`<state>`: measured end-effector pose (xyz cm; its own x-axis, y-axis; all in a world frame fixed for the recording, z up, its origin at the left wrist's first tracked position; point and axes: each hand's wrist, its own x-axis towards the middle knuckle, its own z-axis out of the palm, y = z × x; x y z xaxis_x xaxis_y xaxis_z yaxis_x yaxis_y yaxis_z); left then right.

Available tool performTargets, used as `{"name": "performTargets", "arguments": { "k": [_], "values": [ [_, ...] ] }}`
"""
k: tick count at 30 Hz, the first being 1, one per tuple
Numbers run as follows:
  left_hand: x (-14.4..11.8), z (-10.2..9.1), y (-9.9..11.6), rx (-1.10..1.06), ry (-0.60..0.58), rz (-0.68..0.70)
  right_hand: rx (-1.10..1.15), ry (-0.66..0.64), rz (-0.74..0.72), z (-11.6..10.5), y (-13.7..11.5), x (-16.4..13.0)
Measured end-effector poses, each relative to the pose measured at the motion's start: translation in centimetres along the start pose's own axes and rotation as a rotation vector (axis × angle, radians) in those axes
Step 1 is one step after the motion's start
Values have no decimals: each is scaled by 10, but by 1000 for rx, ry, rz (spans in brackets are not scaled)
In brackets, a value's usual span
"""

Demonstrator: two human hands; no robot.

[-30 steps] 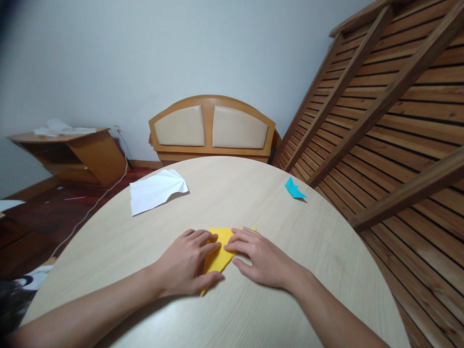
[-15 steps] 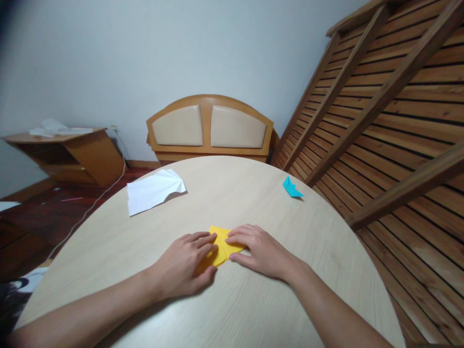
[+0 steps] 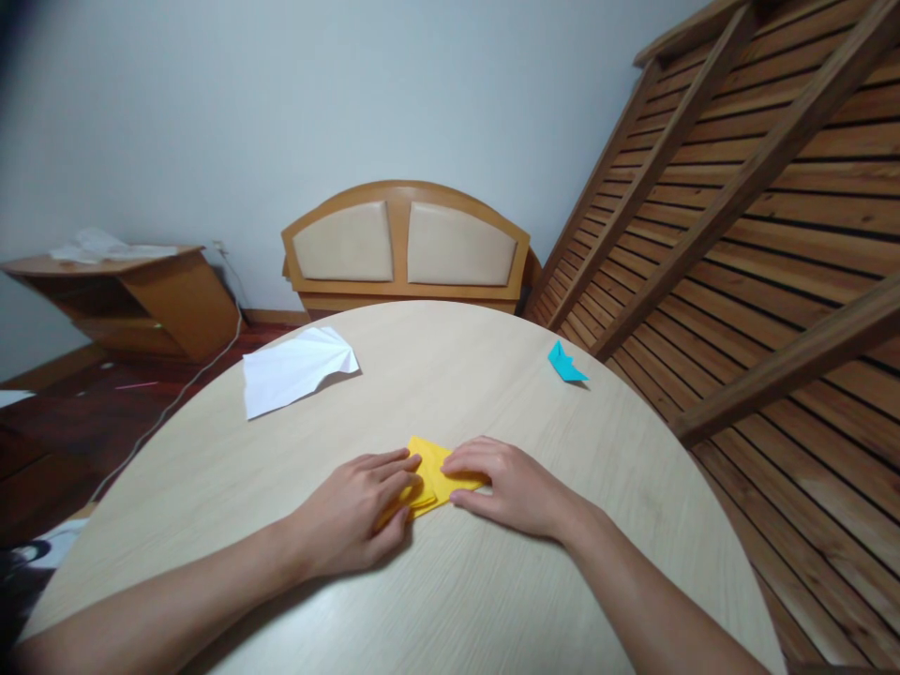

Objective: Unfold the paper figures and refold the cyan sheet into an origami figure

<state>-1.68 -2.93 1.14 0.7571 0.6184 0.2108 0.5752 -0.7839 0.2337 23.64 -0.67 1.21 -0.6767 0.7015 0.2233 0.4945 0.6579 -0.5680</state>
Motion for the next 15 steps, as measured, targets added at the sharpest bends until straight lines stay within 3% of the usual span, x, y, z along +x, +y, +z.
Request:
{"name": "performTargets", "arguments": {
  "k": [10,15],
  "values": [
    [3,1,3,35,-4,-68,-203,-7,-54,3,-2,-1],
    [5,2,5,45,29,-117,-362,109,-142,6,-13,3]
  ]
}}
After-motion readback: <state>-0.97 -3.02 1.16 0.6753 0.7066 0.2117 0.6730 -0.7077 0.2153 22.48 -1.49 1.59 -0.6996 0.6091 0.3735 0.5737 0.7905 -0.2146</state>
